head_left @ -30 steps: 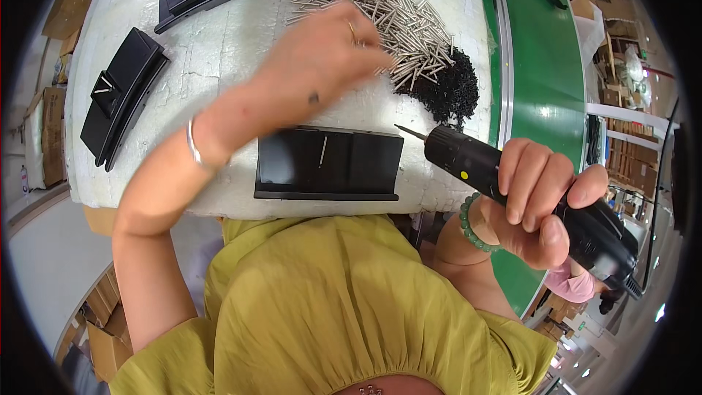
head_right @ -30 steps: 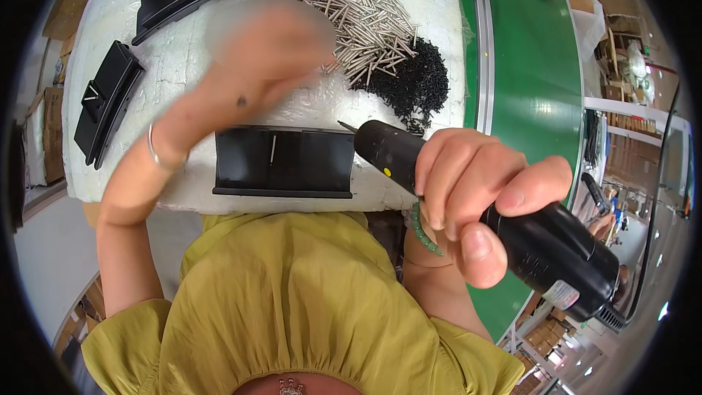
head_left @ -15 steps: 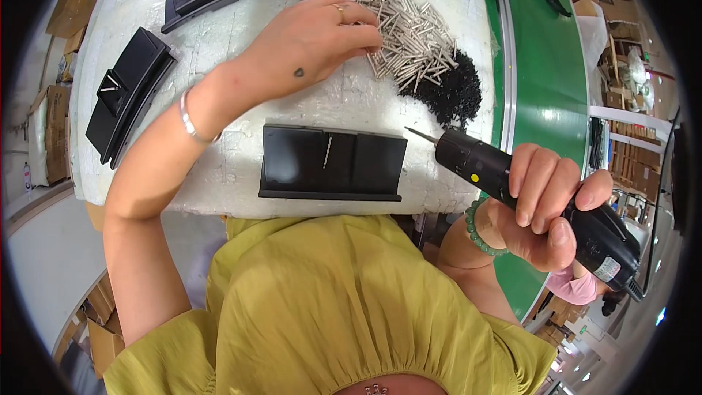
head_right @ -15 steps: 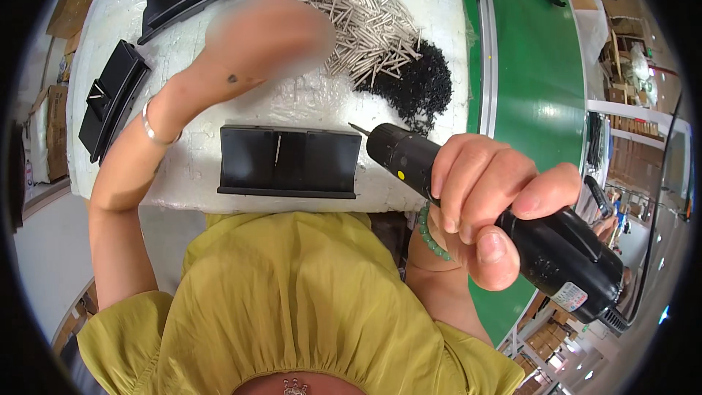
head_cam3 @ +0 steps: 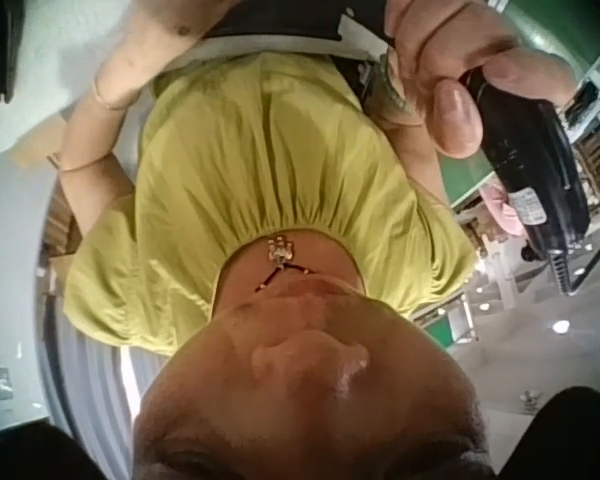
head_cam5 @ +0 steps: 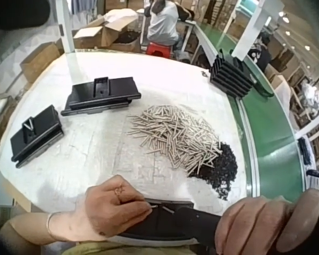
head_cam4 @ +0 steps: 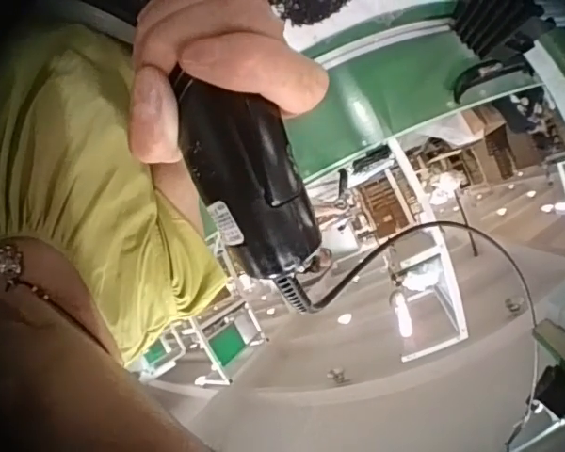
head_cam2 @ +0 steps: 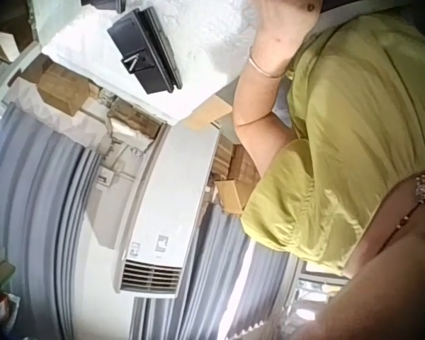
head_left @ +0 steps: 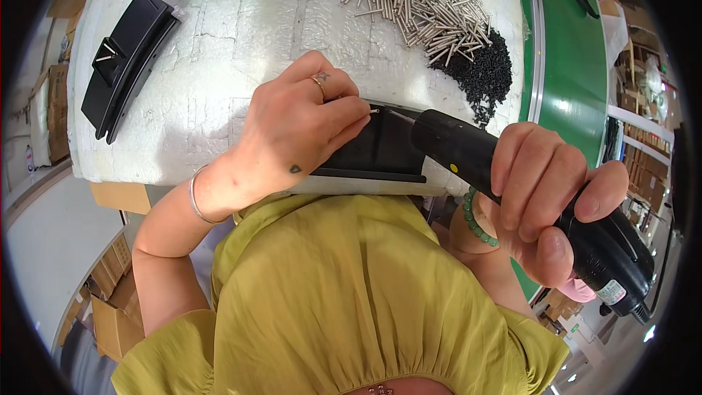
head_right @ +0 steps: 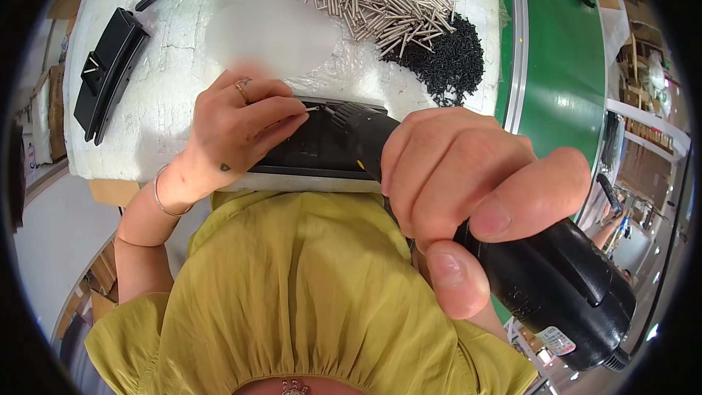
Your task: Drive screws into black plastic components using an electric screwdriver on a factory production line.
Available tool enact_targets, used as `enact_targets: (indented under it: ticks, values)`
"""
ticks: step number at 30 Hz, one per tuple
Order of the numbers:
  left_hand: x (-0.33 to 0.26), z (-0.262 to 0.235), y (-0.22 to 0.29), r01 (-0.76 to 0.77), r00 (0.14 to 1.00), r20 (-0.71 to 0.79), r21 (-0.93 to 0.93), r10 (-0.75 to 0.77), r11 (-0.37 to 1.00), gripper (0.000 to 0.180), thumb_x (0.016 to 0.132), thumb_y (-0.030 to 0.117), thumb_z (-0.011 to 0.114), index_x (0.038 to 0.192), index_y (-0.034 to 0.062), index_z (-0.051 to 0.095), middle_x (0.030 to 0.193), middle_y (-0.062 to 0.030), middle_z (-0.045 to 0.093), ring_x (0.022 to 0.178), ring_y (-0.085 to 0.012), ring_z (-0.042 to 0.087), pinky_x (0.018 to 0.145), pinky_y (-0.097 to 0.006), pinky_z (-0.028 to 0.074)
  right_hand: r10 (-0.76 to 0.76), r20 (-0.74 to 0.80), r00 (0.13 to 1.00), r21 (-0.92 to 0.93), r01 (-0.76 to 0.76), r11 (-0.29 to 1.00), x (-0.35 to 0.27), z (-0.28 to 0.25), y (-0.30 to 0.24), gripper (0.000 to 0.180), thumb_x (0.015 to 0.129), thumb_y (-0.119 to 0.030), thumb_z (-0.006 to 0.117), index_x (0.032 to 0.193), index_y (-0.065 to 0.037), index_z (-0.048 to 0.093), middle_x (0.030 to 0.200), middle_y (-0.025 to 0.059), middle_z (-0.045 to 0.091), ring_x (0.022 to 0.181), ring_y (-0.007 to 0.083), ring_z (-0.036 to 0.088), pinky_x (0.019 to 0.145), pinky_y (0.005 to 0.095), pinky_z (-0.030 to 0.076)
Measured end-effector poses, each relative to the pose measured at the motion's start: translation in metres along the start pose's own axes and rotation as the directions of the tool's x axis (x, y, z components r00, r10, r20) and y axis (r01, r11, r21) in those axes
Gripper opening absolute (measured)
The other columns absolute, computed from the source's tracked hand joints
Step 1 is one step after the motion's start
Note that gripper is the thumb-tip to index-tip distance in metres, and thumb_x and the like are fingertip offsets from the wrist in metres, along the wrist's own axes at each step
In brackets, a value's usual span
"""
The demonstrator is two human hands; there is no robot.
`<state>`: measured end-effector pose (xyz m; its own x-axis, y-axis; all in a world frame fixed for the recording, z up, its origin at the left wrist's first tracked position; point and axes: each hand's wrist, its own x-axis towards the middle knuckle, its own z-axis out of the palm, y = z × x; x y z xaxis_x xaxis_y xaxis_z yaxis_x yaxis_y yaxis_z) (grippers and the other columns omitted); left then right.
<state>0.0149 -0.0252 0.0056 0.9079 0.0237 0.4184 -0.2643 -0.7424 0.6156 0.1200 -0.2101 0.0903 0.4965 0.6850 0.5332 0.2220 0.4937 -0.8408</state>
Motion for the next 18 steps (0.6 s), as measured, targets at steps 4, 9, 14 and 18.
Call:
enact_targets:
  ticks: [4, 9, 14, 18]
  values:
    - [-0.0002, 0.0039, 0.0009, 0.006, 1.0, -0.006, -0.018, -0.006, 1.0, 0.013, 0.067, 0.008, 0.073, 0.075, 0.0105, 0.064, 0.076, 0.0019, 0.058, 0.075, -0.0197, 0.054, 0.059, -0.031, 0.049, 0.005, -0.006, 1.0, -0.032, -0.006, 0.999, -0.0036, 0.0019, -0.0006, 0.029, 0.073, -0.011, 0.059, 0.097, -0.015, 0.042, 0.058, -0.0083, 0.05, 0.046, 0.0039, 0.046, 0.051, 0.02, 0.037]
    - [-0.0006, 0.0055, 0.0003, 0.006, 1.0, -0.004, -0.026, -0.006, 1.0, 0.013, 0.068, 0.008, 0.073, 0.076, 0.0097, 0.064, 0.076, 0.0015, 0.057, 0.074, -0.0205, 0.052, 0.06, -0.031, 0.048, 0.019, -0.005, 1.0, -0.009, -0.019, 1.0, -0.0043, 0.0036, 0.0023, 0.031, 0.073, -0.011, 0.059, 0.099, -0.015, 0.043, 0.059, -0.0073, 0.049, 0.046, 0.0054, 0.047, 0.051, 0.0209, 0.037]
    - [-0.0014, 0.0064, 0.0001, 0.014, 1.0, 0.001, -0.029, -0.014, 0.999, 0.013, 0.068, 0.007, 0.072, 0.077, 0.0099, 0.063, 0.077, 0.0011, 0.057, 0.075, -0.0207, 0.052, 0.061, -0.031, 0.048, 0.045, 0.003, 0.999, -0.015, -0.045, 0.999, -0.0013, 0.0046, 0.0038, 0.031, 0.073, -0.01, 0.059, 0.099, -0.015, 0.042, 0.059, -0.007, 0.049, 0.046, 0.0065, 0.047, 0.052, 0.0224, 0.038]
    - [0.0003, 0.0069, 0.0019, 0.025, 1.0, -0.002, -0.045, -0.025, 0.999, 0.017, 0.063, 0.001, 0.074, 0.076, 0.0067, 0.066, 0.074, -0.0026, 0.06, 0.072, -0.0208, 0.055, 0.06, -0.03, 0.048, 0.064, 0.044, 0.997, -0.039, -0.062, 0.997, 0.0006, 0.0027, 0.0053, 0.032, 0.073, -0.01, 0.06, 0.1, -0.016, 0.042, 0.06, -0.0065, 0.049, 0.047, 0.0073, 0.047, 0.052, 0.0231, 0.038]
